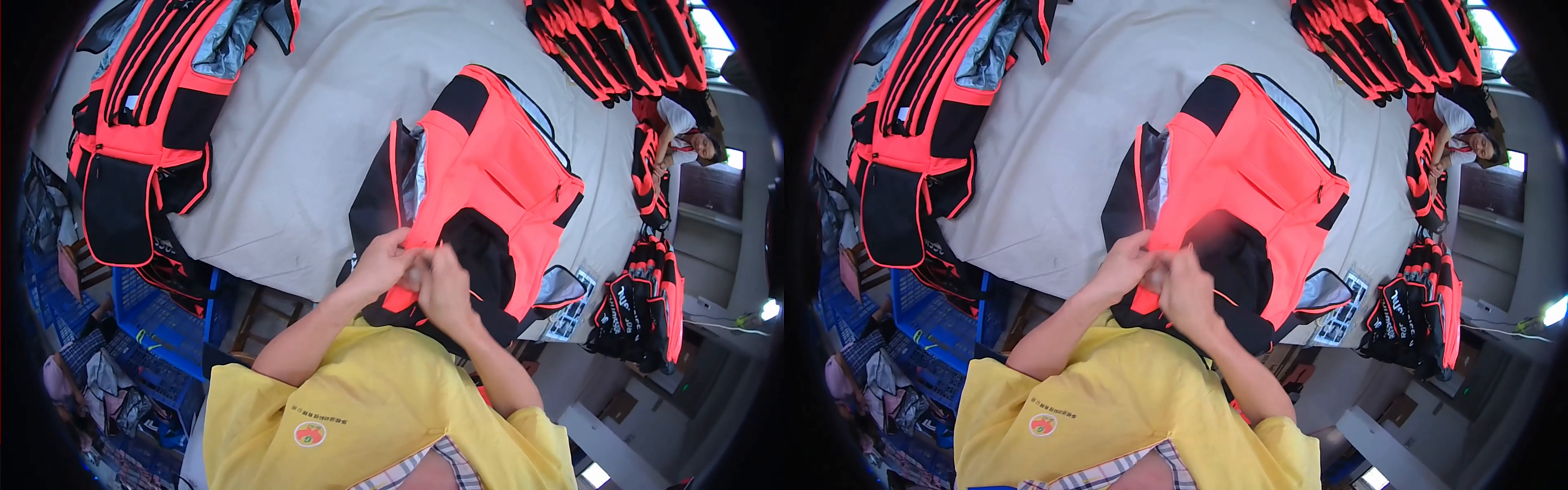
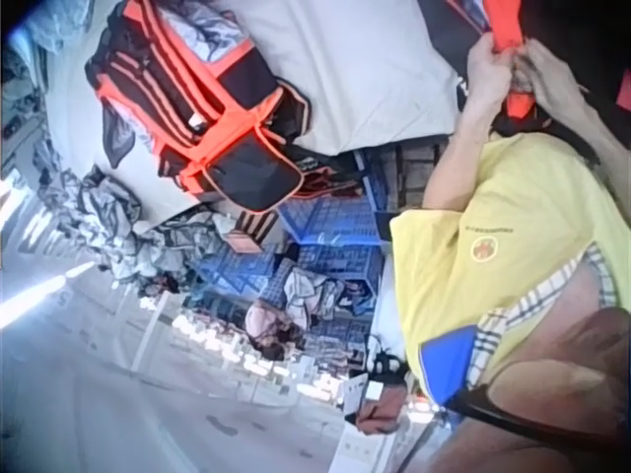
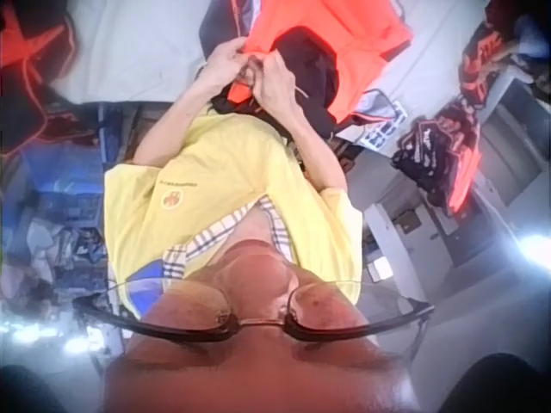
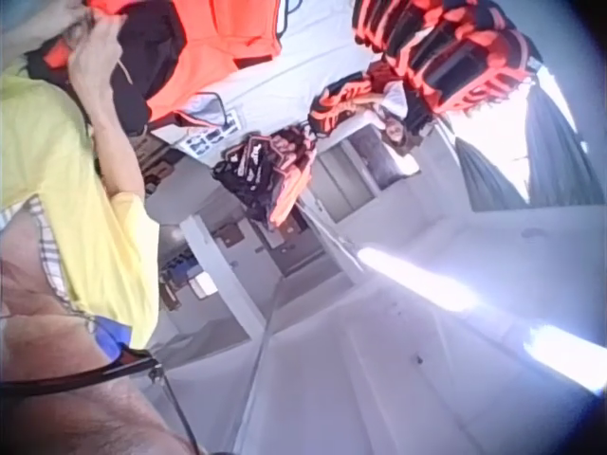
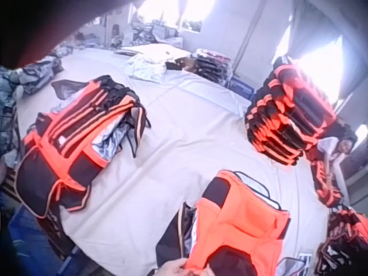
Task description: The person is seen inspecting and preparing backpacks for shipping, checking zippers, buckles, and interior compartments.
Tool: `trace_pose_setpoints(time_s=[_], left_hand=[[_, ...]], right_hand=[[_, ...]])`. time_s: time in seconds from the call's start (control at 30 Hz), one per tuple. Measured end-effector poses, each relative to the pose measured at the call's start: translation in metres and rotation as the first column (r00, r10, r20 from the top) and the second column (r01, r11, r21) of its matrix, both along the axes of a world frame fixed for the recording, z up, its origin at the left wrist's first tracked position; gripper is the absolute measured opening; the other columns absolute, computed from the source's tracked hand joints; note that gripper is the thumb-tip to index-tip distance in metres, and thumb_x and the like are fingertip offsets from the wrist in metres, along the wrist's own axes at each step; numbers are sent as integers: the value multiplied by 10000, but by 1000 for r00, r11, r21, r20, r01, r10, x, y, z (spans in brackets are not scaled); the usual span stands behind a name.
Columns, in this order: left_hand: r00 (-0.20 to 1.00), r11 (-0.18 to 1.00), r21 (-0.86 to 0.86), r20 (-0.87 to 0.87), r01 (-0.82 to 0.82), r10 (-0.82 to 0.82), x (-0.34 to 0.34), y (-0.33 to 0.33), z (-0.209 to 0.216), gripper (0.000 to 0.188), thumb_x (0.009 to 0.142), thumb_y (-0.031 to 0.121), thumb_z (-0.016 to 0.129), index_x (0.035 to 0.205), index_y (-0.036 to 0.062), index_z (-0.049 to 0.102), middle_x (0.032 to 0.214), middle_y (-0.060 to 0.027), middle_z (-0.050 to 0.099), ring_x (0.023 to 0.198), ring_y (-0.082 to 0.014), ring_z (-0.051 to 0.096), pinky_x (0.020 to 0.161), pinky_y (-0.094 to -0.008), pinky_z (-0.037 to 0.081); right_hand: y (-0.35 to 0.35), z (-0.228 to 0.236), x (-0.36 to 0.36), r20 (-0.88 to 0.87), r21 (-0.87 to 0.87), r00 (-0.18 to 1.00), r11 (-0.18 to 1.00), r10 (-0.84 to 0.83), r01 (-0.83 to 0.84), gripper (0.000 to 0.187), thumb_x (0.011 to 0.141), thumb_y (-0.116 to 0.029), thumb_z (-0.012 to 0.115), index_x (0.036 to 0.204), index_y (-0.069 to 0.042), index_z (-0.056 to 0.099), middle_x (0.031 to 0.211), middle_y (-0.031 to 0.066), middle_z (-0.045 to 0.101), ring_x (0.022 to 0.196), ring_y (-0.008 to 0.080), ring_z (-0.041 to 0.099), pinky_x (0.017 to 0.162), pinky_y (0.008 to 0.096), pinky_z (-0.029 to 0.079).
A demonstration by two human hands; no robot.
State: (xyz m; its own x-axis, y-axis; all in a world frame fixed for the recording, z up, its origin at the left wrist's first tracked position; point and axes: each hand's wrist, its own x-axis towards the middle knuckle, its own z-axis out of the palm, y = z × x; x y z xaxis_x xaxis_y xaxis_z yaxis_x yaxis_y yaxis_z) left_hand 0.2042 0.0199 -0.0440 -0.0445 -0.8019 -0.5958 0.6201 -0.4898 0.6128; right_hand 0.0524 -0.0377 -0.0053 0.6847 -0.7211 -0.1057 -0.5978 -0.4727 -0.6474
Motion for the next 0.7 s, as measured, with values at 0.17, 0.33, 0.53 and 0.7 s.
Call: trace_pose_setpoints(time_s=[0.17, 0.33, 0.53, 0.7], left_hand=[[985, 999, -27, -165, 43, -47, 13, 6, -9, 180, 1052, 176, 633, 1168, 39, 620, 758, -46, 710, 654, -151, 722, 614, -292, 607], [948, 998, -3, -313, 60, -58, 19, 4, -20, 222, 1072, 256, 610, 1136, 43, 615, 738, -35, 699, 668, -172, 730, 709, -354, 644], [937, 999, -14, -347, 36, -39, 20, 8, -16, 254, 1082, 280, 597, 1171, 43, 613, 756, -40, 701, 720, -189, 745, 754, -378, 647], [967, 998, -66, -255, 13, -29, 14, 8, -11, 249, 1067, 266, 629, 1187, 48, 631, 777, -23, 701, 714, -149, 739, 730, -340, 644]], right_hand=[[-2, 36, -11, 151, 86, 980, 990, -128, 116, 60, 1016, -18, 624, 996, 7, 574, 838, 81, 564, 707, 185, 561, 658, 314, 474], [-12, 54, -14, 86, 352, 977, 924, -194, 152, 181, 1085, -187, 605, 1120, -18, 658, 809, 6, 567, 741, 74, 558, 653, 264, 457], [-15, 46, 0, -225, -327, 974, 940, 20, -94, 281, 965, -242, 725, 1191, -75, 725, 879, 53, 625, 814, 233, 660, 633, 379, 523], [-19, 52, 7, -322, -431, 944, 876, 75, -216, 263, 928, -232, 757, 1153, -97, 748, 833, 22, 600, 757, 194, 611, 602, 344, 495]])
